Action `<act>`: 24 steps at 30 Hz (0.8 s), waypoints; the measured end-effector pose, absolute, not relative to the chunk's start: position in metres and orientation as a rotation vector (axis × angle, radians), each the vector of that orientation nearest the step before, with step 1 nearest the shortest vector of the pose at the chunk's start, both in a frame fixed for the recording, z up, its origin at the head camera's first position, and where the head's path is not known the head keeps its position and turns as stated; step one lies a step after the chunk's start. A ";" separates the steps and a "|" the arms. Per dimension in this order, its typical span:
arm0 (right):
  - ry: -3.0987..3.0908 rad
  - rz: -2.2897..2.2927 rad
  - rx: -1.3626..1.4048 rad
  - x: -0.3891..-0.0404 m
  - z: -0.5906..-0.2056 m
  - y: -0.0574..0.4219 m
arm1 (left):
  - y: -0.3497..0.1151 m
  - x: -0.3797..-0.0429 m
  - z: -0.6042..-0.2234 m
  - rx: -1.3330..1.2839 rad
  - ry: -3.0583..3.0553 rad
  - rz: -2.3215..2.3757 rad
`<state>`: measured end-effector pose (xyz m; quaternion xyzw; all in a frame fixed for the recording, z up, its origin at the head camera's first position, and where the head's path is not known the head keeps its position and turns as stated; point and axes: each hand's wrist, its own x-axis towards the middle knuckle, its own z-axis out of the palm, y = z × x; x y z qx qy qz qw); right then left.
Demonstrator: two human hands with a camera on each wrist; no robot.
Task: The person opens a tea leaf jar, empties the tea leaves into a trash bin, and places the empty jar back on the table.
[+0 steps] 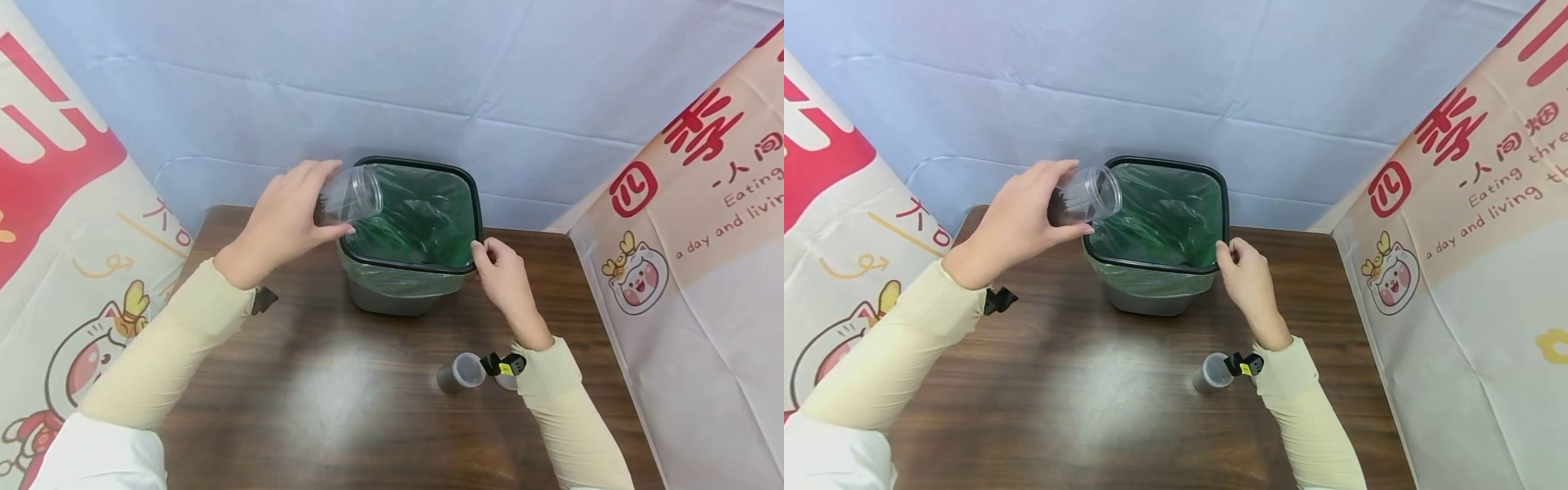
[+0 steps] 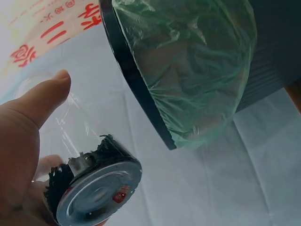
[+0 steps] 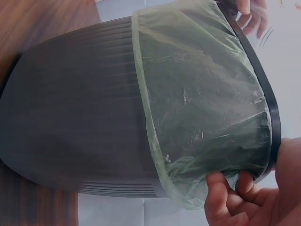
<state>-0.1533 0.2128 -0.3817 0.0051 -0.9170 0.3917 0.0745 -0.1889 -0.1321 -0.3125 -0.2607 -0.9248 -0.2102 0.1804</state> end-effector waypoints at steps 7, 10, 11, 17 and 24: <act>-2.746 1.175 0.026 -0.153 -0.381 0.212 | -0.130 -0.194 -0.309 -0.775 -2.602 -0.537; -2.748 1.171 0.024 -0.153 -0.380 0.211 | -0.131 -0.195 -0.309 -0.801 -2.589 -0.485; -2.749 1.174 0.025 -0.153 -0.380 0.211 | -0.130 -0.196 -0.310 -0.811 -2.577 -0.468; -2.757 1.166 0.021 -0.154 -0.382 0.214 | -0.126 -0.199 -0.312 -0.891 -2.510 -0.383; -2.763 1.159 0.024 -0.153 -0.382 0.215 | -0.120 -0.205 -0.315 -0.956 -2.477 -0.316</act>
